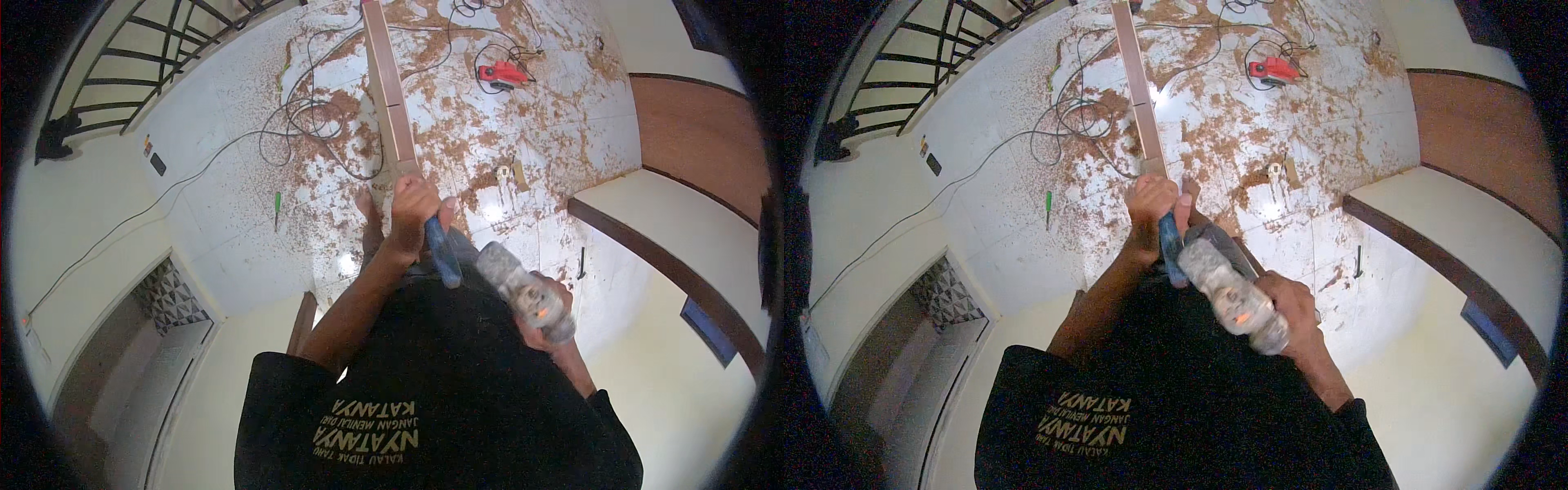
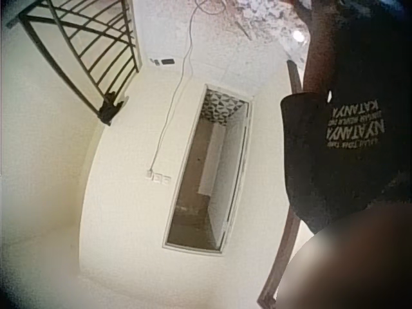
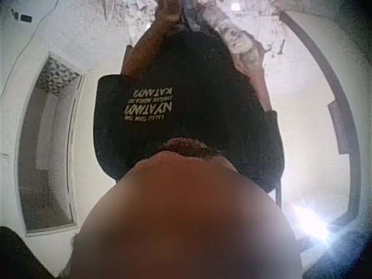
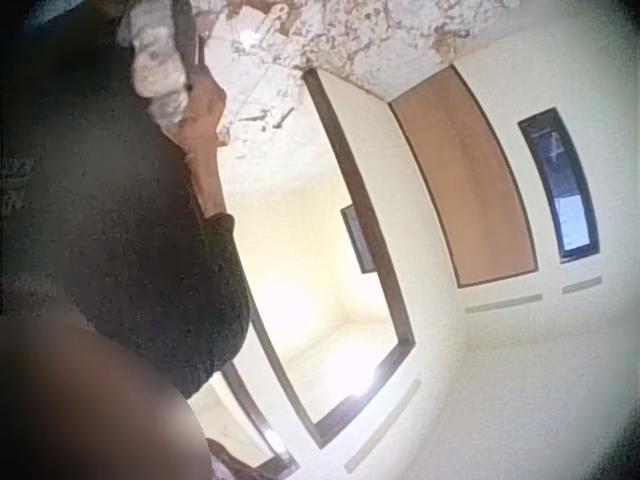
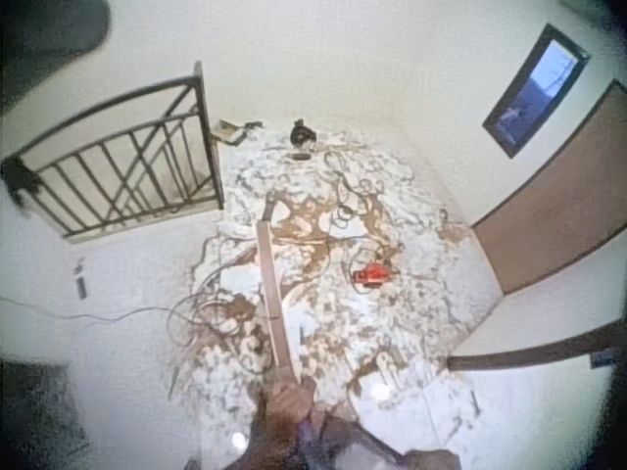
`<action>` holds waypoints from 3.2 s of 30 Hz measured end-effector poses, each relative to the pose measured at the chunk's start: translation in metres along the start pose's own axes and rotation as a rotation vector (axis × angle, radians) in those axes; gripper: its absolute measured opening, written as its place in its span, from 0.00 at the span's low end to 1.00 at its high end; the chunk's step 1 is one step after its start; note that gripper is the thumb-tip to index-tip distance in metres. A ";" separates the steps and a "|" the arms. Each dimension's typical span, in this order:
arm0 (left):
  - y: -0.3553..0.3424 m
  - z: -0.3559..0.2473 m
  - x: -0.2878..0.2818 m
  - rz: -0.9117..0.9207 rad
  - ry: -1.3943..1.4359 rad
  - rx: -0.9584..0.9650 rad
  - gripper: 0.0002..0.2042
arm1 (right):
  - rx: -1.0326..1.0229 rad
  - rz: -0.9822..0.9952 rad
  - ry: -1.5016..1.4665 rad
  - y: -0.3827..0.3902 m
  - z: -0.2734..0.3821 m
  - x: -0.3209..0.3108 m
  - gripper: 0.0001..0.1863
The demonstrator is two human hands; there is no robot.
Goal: The person chisels a groove into a piece of wood using a hammer and a chisel.
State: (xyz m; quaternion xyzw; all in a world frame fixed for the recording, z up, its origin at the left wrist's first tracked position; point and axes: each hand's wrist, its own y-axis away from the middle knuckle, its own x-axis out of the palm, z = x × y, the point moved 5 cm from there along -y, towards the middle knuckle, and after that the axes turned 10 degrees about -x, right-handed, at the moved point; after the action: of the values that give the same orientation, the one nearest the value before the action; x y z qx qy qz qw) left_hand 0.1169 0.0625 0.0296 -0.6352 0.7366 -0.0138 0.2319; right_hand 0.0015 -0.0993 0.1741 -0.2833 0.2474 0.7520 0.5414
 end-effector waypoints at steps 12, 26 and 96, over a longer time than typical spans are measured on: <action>-0.011 0.005 -0.004 -0.125 0.042 -0.015 0.11 | -0.288 0.057 0.134 0.024 0.033 0.007 0.17; -0.003 0.020 -0.001 -0.115 0.031 -0.093 0.11 | 0.145 0.016 0.096 -0.003 0.032 0.004 0.15; -0.134 -0.001 0.040 0.398 -0.011 -0.156 0.08 | 0.280 -0.575 -0.637 -0.168 -0.085 -0.055 0.14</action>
State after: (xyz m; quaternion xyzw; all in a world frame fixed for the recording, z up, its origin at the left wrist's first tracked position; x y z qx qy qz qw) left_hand 0.2374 -0.0014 0.0598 -0.4934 0.8450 0.0929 0.1844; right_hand 0.1894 -0.1446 0.1404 -0.0187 0.0792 0.5801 0.8105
